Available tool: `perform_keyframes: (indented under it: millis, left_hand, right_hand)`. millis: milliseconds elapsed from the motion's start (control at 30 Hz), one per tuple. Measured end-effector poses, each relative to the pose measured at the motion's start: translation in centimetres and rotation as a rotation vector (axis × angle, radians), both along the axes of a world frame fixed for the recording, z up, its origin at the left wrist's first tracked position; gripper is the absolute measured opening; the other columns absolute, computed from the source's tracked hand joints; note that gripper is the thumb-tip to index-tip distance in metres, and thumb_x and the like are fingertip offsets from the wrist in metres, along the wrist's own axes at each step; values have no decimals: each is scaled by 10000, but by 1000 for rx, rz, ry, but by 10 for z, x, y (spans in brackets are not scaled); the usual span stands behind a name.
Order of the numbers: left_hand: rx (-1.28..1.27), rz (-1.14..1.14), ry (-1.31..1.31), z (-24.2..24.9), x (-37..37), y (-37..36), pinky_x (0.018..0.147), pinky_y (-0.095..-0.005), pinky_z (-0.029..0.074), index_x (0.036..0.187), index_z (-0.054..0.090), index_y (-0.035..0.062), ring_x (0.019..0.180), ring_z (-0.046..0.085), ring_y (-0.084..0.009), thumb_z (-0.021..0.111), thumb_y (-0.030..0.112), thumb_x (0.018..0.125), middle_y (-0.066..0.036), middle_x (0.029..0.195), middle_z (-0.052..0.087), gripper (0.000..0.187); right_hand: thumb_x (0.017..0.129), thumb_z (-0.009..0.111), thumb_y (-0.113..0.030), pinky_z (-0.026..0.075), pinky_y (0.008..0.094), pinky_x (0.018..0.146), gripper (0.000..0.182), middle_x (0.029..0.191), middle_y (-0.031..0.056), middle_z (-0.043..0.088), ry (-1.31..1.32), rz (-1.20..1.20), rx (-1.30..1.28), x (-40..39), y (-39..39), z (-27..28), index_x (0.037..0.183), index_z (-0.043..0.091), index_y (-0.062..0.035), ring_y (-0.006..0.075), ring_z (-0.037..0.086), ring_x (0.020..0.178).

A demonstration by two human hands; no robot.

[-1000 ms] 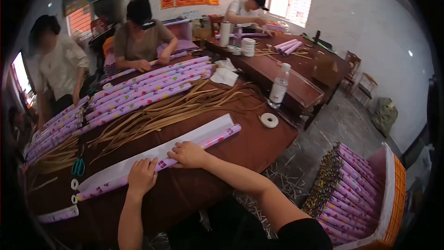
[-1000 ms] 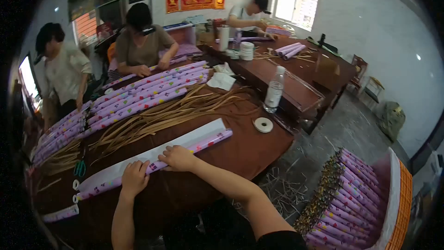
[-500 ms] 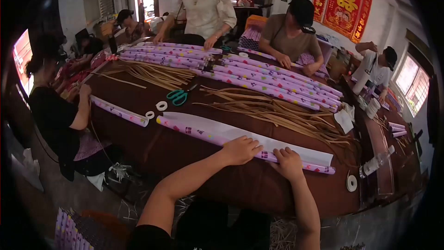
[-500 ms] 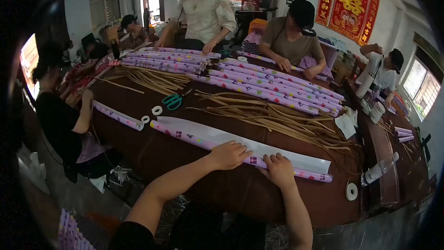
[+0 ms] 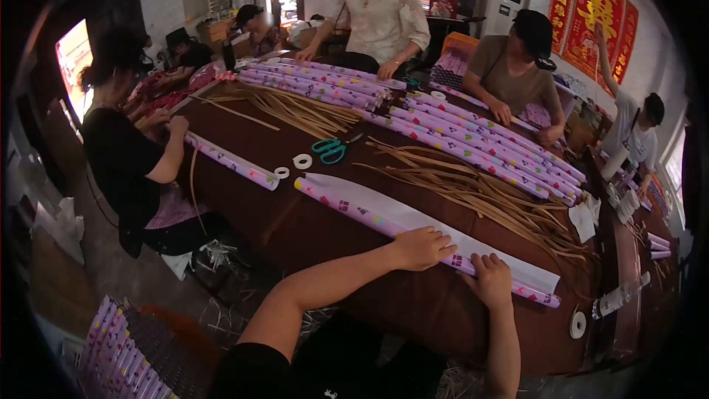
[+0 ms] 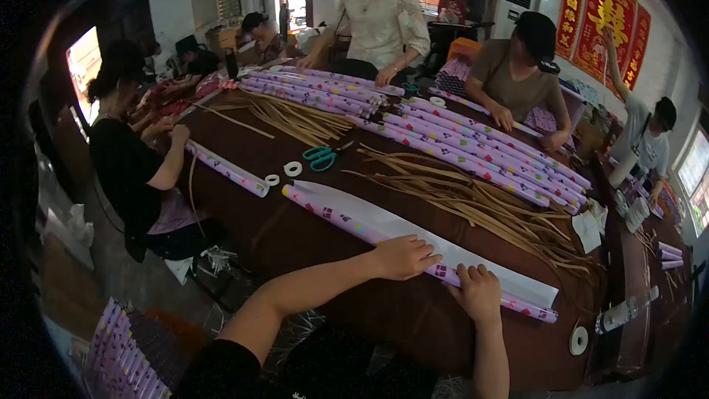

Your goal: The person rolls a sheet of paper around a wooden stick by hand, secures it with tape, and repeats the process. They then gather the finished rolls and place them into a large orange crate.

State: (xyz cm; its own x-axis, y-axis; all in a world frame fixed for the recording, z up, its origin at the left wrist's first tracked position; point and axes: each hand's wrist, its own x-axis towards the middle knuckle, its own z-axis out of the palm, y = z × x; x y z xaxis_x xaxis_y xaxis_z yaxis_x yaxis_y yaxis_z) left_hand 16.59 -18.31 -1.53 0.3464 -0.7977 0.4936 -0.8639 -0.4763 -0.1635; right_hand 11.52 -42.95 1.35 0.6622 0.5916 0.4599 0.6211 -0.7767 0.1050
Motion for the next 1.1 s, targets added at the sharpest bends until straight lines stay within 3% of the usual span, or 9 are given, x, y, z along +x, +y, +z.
perform_keyframes:
  millis: [333,500,633,667,800,933,1100]
  left_hand:
    - [-24,-20,-13,1,-9,5,771,-347,490,1282,596,71,849,625,-232,630,187,823,-83,935,610,475]
    - [-87,-80,-92,-1,-25,-7,783,-332,483,1193,609,71,871,617,-219,581,196,862,-68,926,606,355]
    - [-159,49,-54,12,-68,-19,809,-384,454,1188,624,124,970,572,-234,534,207,888,-73,978,592,325]
    - [-185,33,-59,10,-77,-19,809,-380,456,1194,626,125,959,573,-241,538,220,885,-80,973,593,335]
    - [-216,-19,14,2,-108,-15,810,-387,470,1191,632,100,919,578,-261,583,243,871,-98,945,594,353]
    - [-178,-50,155,5,-115,-20,816,-401,487,1161,640,67,902,587,-286,694,283,818,-110,944,598,409]
    - [-180,-30,303,16,-118,-27,767,-379,501,1149,657,54,856,591,-290,748,288,782,-116,941,581,444]
  right_hand:
    - [750,775,-326,496,366,594,497,775,92,578,-60,6,-161,-18,9,15,1114,609,-30,261,596,725]
    - [799,736,-329,481,372,564,477,779,95,561,51,-46,-161,-44,0,14,1121,587,-9,263,587,711]
    - [820,716,-326,466,367,535,475,767,95,555,45,-30,-191,-68,-18,18,1134,575,2,255,583,688]
    - [762,745,-281,483,398,575,482,806,107,570,100,-52,-189,-78,-18,19,1118,571,-6,281,595,720]
    - [761,741,-316,483,382,573,464,775,81,570,185,-30,-244,-101,-27,7,1085,595,-18,260,590,713]
    - [763,741,-371,479,355,607,450,785,46,580,34,119,-225,-100,-33,8,1073,611,-72,241,572,760]
    - [800,694,-415,474,317,623,393,789,8,553,24,111,-224,-98,-37,1,999,605,-88,186,578,767]
